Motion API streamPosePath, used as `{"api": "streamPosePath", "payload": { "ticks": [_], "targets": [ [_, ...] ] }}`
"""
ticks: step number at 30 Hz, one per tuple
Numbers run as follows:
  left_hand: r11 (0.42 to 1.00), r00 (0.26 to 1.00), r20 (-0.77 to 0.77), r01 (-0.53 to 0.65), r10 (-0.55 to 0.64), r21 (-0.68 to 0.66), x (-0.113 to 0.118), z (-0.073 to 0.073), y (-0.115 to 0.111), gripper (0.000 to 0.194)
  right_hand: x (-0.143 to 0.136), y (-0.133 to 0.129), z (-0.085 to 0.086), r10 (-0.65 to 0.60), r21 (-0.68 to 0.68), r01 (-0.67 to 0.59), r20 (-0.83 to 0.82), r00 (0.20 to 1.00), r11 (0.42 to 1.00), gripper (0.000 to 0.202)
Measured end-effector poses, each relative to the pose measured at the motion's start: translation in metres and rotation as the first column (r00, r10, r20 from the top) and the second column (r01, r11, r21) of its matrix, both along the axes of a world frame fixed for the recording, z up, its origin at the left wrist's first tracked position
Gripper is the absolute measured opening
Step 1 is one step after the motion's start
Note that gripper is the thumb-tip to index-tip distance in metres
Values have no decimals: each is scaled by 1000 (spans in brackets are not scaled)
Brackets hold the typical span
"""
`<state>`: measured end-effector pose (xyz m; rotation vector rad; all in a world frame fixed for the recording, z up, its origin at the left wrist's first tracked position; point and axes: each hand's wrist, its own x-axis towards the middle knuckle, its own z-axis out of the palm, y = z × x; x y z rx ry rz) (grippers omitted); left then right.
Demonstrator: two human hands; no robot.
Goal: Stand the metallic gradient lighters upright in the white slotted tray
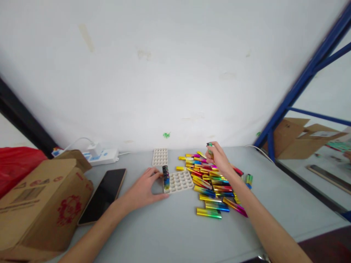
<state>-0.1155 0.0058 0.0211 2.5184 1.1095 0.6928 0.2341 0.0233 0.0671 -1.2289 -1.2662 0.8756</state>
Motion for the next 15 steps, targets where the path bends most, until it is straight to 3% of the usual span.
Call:
{"api": "streamPosePath", "payload": {
  "ticks": [3,6,9,15],
  "targets": [
    [1000,1000,2,2,-2,6,0,1,-1,54,-42,-18,-7,72,-36,-73,-17,997,997,45],
    [1000,1000,5,8,-8,5,1,0,-1,53,-66,-35,-16,61,44,-70,176,983,997,54],
    [1000,1000,7,9,-9,-6,1,0,-1,54,-74,-44,-22,-2,131,-44,335,942,990,57],
    [1000,1000,7,13,-13,1,1,1,-2,51,-75,-45,-27,-33,182,-39,376,926,982,44]
  ]
}}
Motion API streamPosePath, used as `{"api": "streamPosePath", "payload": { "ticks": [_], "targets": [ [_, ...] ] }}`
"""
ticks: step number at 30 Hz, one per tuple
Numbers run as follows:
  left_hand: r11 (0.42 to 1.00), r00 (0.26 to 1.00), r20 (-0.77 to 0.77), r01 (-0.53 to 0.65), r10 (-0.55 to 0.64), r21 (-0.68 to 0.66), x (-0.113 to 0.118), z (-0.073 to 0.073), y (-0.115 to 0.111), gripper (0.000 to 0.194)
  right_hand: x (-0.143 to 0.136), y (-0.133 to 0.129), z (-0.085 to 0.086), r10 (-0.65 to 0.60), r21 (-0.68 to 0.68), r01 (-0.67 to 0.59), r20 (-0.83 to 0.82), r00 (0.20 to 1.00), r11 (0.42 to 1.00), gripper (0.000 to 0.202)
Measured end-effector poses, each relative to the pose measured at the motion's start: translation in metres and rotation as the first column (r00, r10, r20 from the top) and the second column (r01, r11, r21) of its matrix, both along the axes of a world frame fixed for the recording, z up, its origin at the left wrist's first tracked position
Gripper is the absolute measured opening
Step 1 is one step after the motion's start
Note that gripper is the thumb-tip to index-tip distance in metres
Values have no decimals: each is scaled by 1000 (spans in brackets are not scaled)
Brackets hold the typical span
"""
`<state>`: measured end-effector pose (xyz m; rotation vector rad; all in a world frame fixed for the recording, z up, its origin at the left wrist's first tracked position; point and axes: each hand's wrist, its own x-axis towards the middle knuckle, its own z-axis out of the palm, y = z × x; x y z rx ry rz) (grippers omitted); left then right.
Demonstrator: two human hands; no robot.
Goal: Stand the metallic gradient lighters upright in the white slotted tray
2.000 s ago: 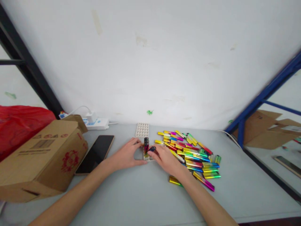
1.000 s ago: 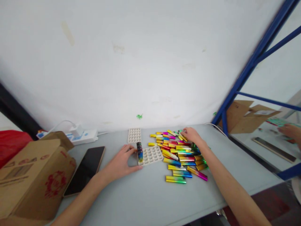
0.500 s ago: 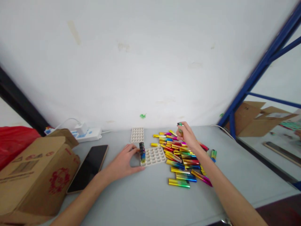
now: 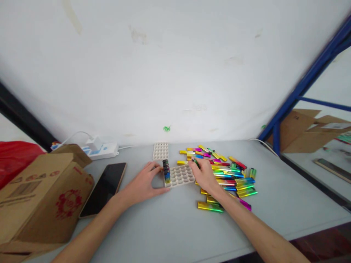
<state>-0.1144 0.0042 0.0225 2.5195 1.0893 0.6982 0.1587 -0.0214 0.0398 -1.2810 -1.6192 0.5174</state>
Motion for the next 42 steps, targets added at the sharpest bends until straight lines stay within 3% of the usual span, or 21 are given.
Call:
{"api": "streamPosePath", "payload": {
  "ticks": [5,9,15,19,22,26,32,37,42],
  "targets": [
    [1000,1000,-12,3,-3,-5,0,0,-1,52,-2,-3,1,-1,3,1,47,999,1000,43],
    [1000,1000,-4,5,-5,-13,1,1,-1,53,-5,-9,4,129,-45,-124,121,984,991,42],
    [1000,1000,14,13,-13,-15,1,1,-1,50,-8,-16,2,181,113,-252,429,885,961,45],
    [999,1000,11,10,-10,-35,2,2,-2,52,-9,-18,0,249,48,-288,383,890,956,46],
    [999,1000,11,2,-1,-48,3,2,-2,52,-10,-19,0,303,28,-328,314,900,944,36],
    [999,1000,25,4,-3,-46,3,3,-2,51,-15,-18,-5,385,-18,-416,416,824,909,22],
    [1000,1000,22,20,-19,-18,2,1,-1,49,-27,-15,-4,209,88,-362,683,700,928,28],
    [1000,1000,9,21,-21,7,1,-1,1,46,-31,-12,3,249,59,-436,749,614,898,27],
    [1000,1000,6,26,-26,12,-1,-1,3,46,-37,-9,-1,160,73,-357,797,582,931,41]
  ]
}}
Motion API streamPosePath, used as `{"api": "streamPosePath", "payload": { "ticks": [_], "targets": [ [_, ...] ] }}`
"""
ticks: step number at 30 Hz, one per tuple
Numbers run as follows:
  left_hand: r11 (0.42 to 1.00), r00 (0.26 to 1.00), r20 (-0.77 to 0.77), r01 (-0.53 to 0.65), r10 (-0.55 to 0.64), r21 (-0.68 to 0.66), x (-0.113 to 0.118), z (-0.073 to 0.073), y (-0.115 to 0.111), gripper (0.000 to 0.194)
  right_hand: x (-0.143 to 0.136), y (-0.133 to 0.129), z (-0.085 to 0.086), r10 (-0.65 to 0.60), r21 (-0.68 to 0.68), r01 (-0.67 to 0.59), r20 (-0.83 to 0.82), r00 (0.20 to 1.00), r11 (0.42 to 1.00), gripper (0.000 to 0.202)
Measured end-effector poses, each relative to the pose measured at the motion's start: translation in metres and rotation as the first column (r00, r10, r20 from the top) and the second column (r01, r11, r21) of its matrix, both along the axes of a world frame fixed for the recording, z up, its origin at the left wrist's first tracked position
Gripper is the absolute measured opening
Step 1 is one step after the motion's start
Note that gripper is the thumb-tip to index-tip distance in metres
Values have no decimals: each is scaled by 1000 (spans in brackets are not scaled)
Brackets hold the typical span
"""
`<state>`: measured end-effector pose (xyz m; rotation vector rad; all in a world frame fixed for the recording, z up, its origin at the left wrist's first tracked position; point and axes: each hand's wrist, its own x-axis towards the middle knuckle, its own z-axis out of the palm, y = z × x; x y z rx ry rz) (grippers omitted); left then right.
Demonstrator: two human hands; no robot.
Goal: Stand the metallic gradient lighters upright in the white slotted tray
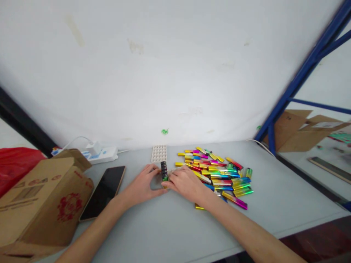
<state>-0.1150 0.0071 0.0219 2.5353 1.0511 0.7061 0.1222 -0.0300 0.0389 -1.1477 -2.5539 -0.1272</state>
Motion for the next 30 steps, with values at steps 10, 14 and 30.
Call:
{"api": "streamPosePath", "payload": {
  "ticks": [10,14,30],
  "targets": [
    [1000,1000,-7,-20,20,-8,0,5,-1,51,98,33,-3,-250,0,260,-272,929,966,27],
    [1000,999,-45,27,-28,-13,-5,11,0,43,141,55,-13,-327,5,342,-274,904,940,25],
    [994,999,-26,-44,41,-102,-2,0,5,58,136,55,-13,-364,-249,289,-353,862,924,9]
  ]
}}
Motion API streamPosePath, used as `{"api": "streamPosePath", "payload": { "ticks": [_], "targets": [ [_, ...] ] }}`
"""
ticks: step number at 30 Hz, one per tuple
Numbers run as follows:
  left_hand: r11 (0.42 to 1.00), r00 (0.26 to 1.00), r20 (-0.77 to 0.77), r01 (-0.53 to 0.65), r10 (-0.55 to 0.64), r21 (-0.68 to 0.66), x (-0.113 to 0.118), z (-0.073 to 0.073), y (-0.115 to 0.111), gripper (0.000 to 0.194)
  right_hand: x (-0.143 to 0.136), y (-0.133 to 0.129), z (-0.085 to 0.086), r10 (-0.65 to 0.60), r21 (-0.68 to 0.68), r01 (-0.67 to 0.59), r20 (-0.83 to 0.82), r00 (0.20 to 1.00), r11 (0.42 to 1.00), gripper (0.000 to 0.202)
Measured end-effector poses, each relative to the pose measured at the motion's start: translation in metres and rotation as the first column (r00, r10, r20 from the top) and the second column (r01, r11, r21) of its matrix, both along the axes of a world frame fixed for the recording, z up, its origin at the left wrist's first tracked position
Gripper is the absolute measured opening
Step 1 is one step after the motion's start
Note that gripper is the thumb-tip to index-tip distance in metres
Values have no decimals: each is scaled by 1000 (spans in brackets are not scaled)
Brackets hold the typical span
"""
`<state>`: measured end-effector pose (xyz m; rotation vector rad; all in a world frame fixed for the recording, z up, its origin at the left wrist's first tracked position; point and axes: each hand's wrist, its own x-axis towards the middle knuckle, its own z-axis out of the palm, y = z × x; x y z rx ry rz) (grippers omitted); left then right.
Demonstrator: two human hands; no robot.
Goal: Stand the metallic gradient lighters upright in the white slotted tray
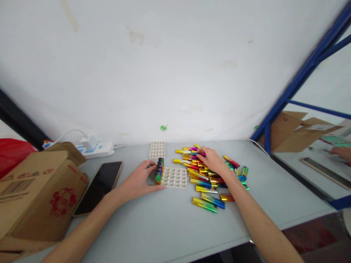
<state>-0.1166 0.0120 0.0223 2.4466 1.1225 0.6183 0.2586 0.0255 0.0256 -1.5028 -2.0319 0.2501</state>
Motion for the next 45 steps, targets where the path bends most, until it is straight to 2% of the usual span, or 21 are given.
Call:
{"api": "streamPosePath", "payload": {
  "ticks": [4,6,8,11,13,14,15,17,18,20,22,24,26,29,35,37,41,43,45],
  "targets": [
    [1000,1000,-7,6,-6,8,-3,-1,1,55,-5,0,4,-30,76,55,-303,953,996,19],
    [1000,1000,-16,4,-4,11,-2,-2,1,57,-11,1,6,-69,50,106,-476,877,993,33],
    [1000,1000,-26,0,0,15,-2,-3,0,58,-20,-1,9,-84,-25,88,-631,771,996,43],
    [1000,1000,-28,-2,2,17,-1,-1,-1,57,-41,-10,14,-81,-153,-95,-845,528,984,50],
    [1000,1000,-27,0,0,6,-1,1,-2,57,-56,-19,19,-91,-197,-271,-928,360,942,55],
    [1000,1000,-27,0,0,-2,0,2,-2,57,-63,-23,21,-93,-207,-351,-944,317,913,57],
    [1000,1000,-28,-1,1,-10,0,3,-3,57,-69,-27,22,-92,-221,-411,-946,310,884,58],
    [1000,1000,-30,-7,6,-26,1,5,-4,58,-79,-33,25,-77,-261,-454,-920,385,852,57],
    [999,1000,-30,-10,9,-32,1,5,-4,58,-82,-35,25,-58,-273,-429,-890,452,861,56],
    [999,1000,-24,-15,14,-39,2,7,-5,58,-88,-37,23,-15,-249,-307,-799,602,919,53],
    [999,1000,-12,-14,13,-40,2,7,-5,56,-93,-38,19,2,-163,-154,-681,732,975,52],
    [999,1000,2,-6,6,-38,2,7,-4,56,-97,-40,15,-4,-84,-54,-577,817,995,55],
    [1000,1000,13,-1,1,-28,1,6,-4,57,-99,-41,12,2,-40,-25,-497,868,999,55],
    [1000,1000,25,-4,4,-3,0,2,-3,56,-100,-43,10,23,-9,-29,-429,903,1000,50],
    [999,999,39,4,-6,39,0,0,-3,56,-101,-42,9,34,14,-31,-383,923,999,46],
    [999,999,42,9,-11,35,0,1,-3,56,-101,-42,10,81,-3,-89,-379,922,996,44],
    [1000,999,46,23,-23,13,1,5,-5,55,-103,-45,13,283,22,-290,-303,910,957,52],
    [999,998,45,36,-37,21,1,7,-7,55,-104,-45,13,307,47,-304,-222,925,951,57],
    [998,998,40,49,-50,35,1,8,-9,54,-105,-45,12,264,44,-261,-182,947,964,58]
  ]
}}
